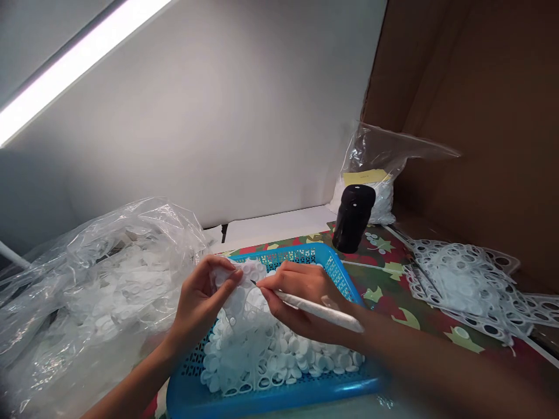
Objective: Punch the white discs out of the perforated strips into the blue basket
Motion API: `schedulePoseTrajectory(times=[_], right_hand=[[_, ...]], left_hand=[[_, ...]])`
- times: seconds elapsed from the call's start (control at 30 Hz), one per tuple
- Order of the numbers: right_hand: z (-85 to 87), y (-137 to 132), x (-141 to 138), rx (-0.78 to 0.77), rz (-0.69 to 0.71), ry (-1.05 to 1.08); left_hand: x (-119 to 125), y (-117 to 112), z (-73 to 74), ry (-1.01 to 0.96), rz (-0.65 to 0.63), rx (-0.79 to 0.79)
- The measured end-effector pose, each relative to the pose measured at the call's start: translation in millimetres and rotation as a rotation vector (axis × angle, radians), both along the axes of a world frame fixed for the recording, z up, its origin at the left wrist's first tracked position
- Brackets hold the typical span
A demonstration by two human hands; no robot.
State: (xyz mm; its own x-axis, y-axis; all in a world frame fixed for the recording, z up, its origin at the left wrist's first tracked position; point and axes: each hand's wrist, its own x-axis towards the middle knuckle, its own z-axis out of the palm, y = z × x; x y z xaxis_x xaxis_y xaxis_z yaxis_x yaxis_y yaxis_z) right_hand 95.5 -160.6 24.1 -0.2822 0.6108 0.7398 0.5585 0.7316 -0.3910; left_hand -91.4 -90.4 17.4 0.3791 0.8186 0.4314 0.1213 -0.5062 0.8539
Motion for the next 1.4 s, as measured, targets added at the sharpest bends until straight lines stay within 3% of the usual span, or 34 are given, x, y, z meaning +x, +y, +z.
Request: schedulePoseTrajectory(times=[0.8,0.97,1.13,1.4], right_hand=[[-4.1,3.1,-0.1,-0.222,-0.059,-0.149],[-3.7,5.6,0.3,-0.209,-0.025,-0.204],[-6.2,7.0,1.0,-0.162,-0.077,-0.189],[1.3,6.6,-1.3,0.011,-0.150,-0.154]], left_hand=[[-0.4,-1.4,1.4,0.020,-0.055,-0.036],[1.2,-3.2,1.5,0.060,-0.067,0.010],[1.4,-2.9,1.5,0.027,-0.049,0.008],[2.2,-1.2,1.6,-0.103,0.036,-0.003]])
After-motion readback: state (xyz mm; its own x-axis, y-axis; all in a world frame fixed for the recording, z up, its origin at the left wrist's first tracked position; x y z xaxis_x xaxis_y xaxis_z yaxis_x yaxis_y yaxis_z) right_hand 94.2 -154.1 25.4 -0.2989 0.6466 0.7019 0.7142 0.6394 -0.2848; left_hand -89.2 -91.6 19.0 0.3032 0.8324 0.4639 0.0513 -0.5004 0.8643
